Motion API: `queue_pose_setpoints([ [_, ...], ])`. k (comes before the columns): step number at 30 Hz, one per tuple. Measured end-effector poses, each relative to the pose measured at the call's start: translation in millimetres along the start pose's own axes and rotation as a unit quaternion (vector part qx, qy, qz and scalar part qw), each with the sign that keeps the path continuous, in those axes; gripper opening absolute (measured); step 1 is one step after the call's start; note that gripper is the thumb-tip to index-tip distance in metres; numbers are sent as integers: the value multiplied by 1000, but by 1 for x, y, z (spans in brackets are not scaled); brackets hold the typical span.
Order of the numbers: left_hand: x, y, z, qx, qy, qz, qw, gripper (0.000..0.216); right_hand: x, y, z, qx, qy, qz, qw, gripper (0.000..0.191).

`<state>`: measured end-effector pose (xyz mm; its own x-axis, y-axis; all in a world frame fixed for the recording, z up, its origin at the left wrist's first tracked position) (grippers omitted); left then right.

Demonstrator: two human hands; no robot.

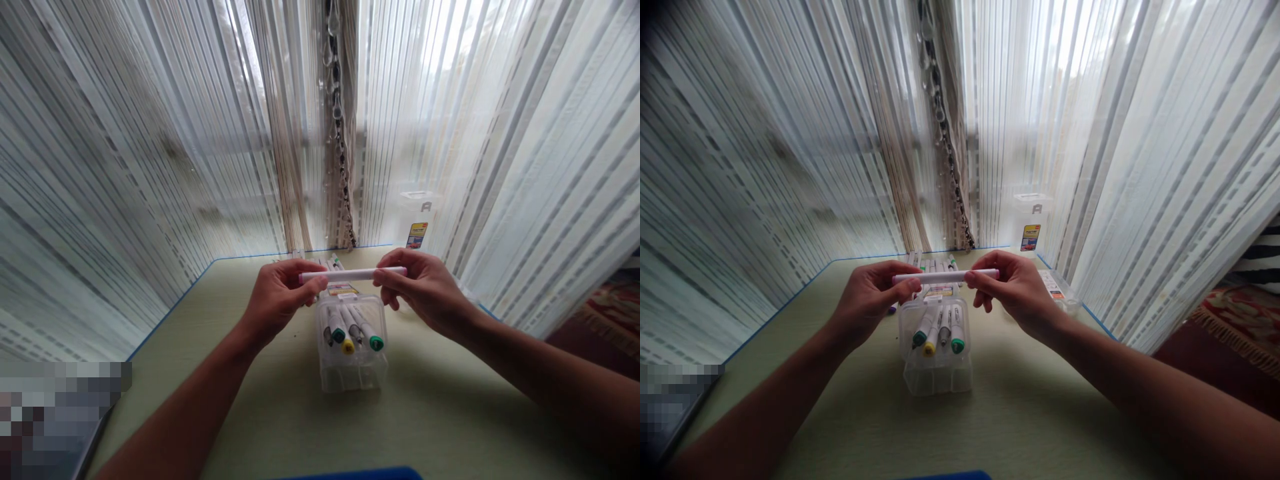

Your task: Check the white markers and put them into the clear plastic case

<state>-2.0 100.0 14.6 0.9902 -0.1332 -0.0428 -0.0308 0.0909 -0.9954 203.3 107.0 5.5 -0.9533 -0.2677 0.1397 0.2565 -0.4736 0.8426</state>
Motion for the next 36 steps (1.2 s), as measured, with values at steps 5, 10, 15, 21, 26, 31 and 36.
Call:
queue_pose_setpoints([
  [5,-3,3,2,-7,3,-24,1000,27,-2,1,0,-6,-3,-6,1000,29],
  [10,-3,5,3,-17,21,-62,998,28,-3,0,-1,-14,-4,3,1000,29],
  [15,0,4,2,-25,44,-86,995,25,-3,3,-1,-15,-7,10,1000,26],
  [21,2,5,2,-34,73,-124,989,25,-1,5,0,2,-21,44,999,22],
  [26,2,7,5,-26,85,-146,985,28,-3,4,-1,11,-37,73,997,25],
  [31,0,7,5,-15,61,-108,992,24,-2,3,0,2,-22,70,997,23],
  [36,0,6,3,-12,18,-16,1000,19,2,1,-2,-19,8,9,1000,20],
])
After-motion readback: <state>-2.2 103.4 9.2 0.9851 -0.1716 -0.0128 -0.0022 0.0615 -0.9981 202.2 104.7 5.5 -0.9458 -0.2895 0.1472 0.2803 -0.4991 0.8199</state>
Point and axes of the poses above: each hand's wrist, its own z-axis towards the middle knuckle, its own x-axis out of the palm, y = z × x, the point moved 9 cm from there along z, towards the middle knuckle, and after that the axes turned 12 degrees about -x, right-handed, at the moved point
